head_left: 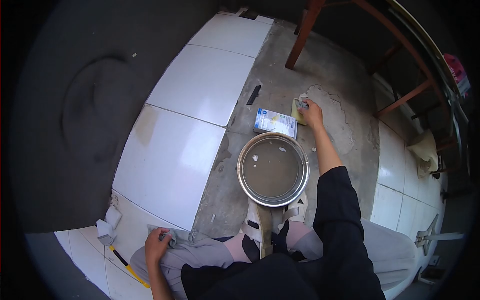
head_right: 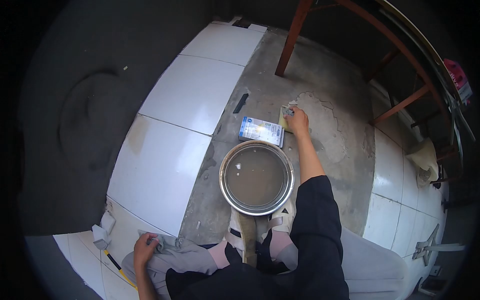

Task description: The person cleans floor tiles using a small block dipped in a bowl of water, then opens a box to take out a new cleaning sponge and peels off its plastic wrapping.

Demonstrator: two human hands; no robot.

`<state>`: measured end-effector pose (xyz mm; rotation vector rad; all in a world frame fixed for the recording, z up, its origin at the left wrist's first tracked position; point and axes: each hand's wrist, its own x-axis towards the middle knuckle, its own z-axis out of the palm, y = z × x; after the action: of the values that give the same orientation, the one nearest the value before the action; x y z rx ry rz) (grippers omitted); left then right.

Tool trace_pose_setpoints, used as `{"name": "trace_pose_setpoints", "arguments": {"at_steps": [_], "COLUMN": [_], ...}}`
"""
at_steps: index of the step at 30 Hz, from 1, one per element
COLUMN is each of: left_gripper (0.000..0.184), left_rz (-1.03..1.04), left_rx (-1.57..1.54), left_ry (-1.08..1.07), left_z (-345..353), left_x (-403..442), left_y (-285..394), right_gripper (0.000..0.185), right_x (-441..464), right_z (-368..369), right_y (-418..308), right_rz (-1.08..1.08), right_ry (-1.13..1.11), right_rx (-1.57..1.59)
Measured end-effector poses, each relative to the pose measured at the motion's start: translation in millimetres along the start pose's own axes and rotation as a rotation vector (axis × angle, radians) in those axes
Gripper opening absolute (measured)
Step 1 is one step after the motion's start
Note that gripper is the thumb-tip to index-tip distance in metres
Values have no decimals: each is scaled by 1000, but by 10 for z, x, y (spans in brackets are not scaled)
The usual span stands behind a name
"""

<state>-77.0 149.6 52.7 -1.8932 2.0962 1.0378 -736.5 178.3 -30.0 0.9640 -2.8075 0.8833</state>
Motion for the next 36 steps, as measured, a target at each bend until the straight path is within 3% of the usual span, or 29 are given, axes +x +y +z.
{"name": "trace_pose_setpoints", "arguments": {"at_steps": [2,5,8,11,14,17,23,36], "left_gripper": [24,21,19,18,18,18,19,20], "left_rz": [34,91,129,129,127,125,137,143], "left_rx": [-20,-3,44,69,53,41,40,15], "left_ry": [9,59,81,88,91,91,99,94], "left_z": [44,65,102,114,99,122,141,164], "left_x": [49,59,96,108,82,84,87,125], "left_y": [-148,-169,-133,-88,-95,-121,-152,-195], "right_gripper": [38,38,37,24,33,32,34,51], "right_x": [-61,-245,-381,-526,-570,-508,-519,-534], "right_z": [82,-221,-275,12,-55,166,77,153], "right_y": [-31,-408,-397,-151,-203,13,-266,-490], "right_rz": [-109,-67,290,350,482,514,430,494], "right_ry": [79,88,-309,-374,-449,-394,-308,-343], "right_rx": [-141,-256,-192,-152,61,172,39,32]}}
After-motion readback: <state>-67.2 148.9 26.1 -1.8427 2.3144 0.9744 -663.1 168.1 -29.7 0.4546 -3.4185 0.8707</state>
